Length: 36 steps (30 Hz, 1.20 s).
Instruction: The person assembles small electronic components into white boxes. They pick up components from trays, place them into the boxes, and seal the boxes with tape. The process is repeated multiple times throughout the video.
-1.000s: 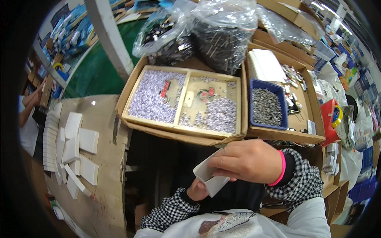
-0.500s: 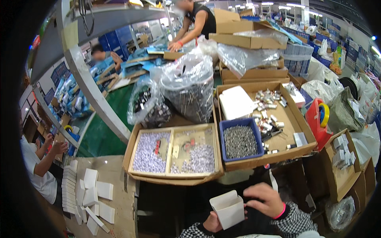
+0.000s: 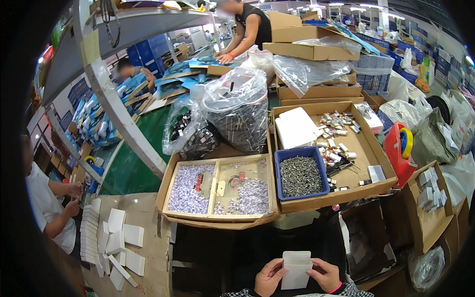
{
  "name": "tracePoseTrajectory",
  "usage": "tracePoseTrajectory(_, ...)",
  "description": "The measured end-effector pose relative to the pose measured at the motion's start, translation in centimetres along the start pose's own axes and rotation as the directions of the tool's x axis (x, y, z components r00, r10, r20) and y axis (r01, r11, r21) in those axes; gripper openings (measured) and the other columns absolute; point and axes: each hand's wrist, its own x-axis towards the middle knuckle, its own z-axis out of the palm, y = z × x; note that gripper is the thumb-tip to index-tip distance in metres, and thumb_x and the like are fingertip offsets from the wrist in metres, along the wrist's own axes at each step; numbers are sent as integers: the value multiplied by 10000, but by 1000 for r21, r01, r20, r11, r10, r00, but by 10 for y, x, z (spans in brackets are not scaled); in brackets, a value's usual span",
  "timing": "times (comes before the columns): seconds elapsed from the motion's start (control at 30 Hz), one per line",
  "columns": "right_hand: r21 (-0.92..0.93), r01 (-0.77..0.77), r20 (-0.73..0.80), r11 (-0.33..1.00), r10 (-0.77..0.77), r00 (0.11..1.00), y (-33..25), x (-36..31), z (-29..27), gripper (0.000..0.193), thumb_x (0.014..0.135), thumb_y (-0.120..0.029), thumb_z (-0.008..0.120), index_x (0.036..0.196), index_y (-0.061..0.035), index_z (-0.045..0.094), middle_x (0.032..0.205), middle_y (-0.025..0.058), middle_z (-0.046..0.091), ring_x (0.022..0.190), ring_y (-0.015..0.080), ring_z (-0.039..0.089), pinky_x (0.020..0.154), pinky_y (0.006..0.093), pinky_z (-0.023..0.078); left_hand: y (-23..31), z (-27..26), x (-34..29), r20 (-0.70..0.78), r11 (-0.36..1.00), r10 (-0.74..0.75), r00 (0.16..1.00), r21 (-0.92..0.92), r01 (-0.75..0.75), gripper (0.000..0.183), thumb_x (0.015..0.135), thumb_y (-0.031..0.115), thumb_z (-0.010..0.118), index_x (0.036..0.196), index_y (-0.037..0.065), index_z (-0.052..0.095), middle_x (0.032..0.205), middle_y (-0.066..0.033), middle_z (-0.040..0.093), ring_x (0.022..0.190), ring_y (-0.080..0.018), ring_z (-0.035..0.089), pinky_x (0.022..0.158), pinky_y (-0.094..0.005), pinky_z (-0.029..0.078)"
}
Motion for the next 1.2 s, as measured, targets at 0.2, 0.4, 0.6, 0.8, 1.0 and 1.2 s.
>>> tracePoseTrajectory(0.2, -312, 65, 65, 948, -47, 997, -7, -3, -1, 256, 830, -41, 662, 1078, 11, 627, 950, 134, 672, 844, 158, 643, 765, 252, 505, 22, -8, -10, -19, 896, -65, 998, 440, 67, 235, 871, -12, 600, 1105, -21, 580, 1128, -120, 596, 1023, -168, 559, 891, -272, 434)
tracePoseTrajectory(0.4, -139, 36, 178, 990, -11, 984, 0, 10, -9, 119, 818, -17, 668, 923, 34, 642, 1025, 153, 640, 925, 174, 606, 808, 276, 486, 35, -13, -3, 141, 796, -82, 987, 605, -21, 244, 864, 117, 647, 1096, 49, 615, 1058, -106, 651, 899, -172, 640, 785, -264, 516)
tracePoseTrajectory(0.6, 154, -268, 337, 951, 204, 919, -19, 32, -10, 311, 860, -77, 656, 1145, -6, 555, 949, 55, 587, 917, 118, 577, 807, 258, 480, 36, -16, 5, 170, 907, -167, 971, 414, 83, 162, 883, 119, 629, 1018, 33, 604, 1078, -91, 647, 876, -129, 617, 767, -253, 507)
tracePoseTrajectory(0.8, -299, 272, 427, 915, -127, 895, -34, 46, -7, 197, 812, -10, 634, 1008, -10, 656, 965, 121, 637, 896, 229, 617, 797, 298, 495, 33, -7, 6, 102, 958, -97, 990, 281, 65, 108, 890, -16, 543, 983, 19, 501, 1084, -145, 618, 973, -163, 586, 835, -273, 479)
tracePoseTrajectory(1.0, -283, 279, 460, 918, -125, 879, -34, 40, -11, 163, 816, -42, 638, 974, -11, 668, 1028, 143, 636, 944, 261, 620, 814, 319, 509, 39, -14, 11, 277, 978, -177, 944, 158, 137, 307, 878, -42, 548, 1168, 34, 485, 1184, -137, 543, 1044, -188, 558, 897, -294, 473)
tracePoseTrajectory(1.2, -339, 295, 535, 893, -74, 841, -53, 57, -16, 173, 795, -135, 696, 946, -52, 688, 947, 85, 677, 807, 217, 620, 717, 299, 507, 47, -9, 17, 382, 948, -170, 908, 316, 45, 313, 875, -24, 576, 1177, 35, 517, 1188, -118, 530, 1048, -165, 559, 877, -281, 481)
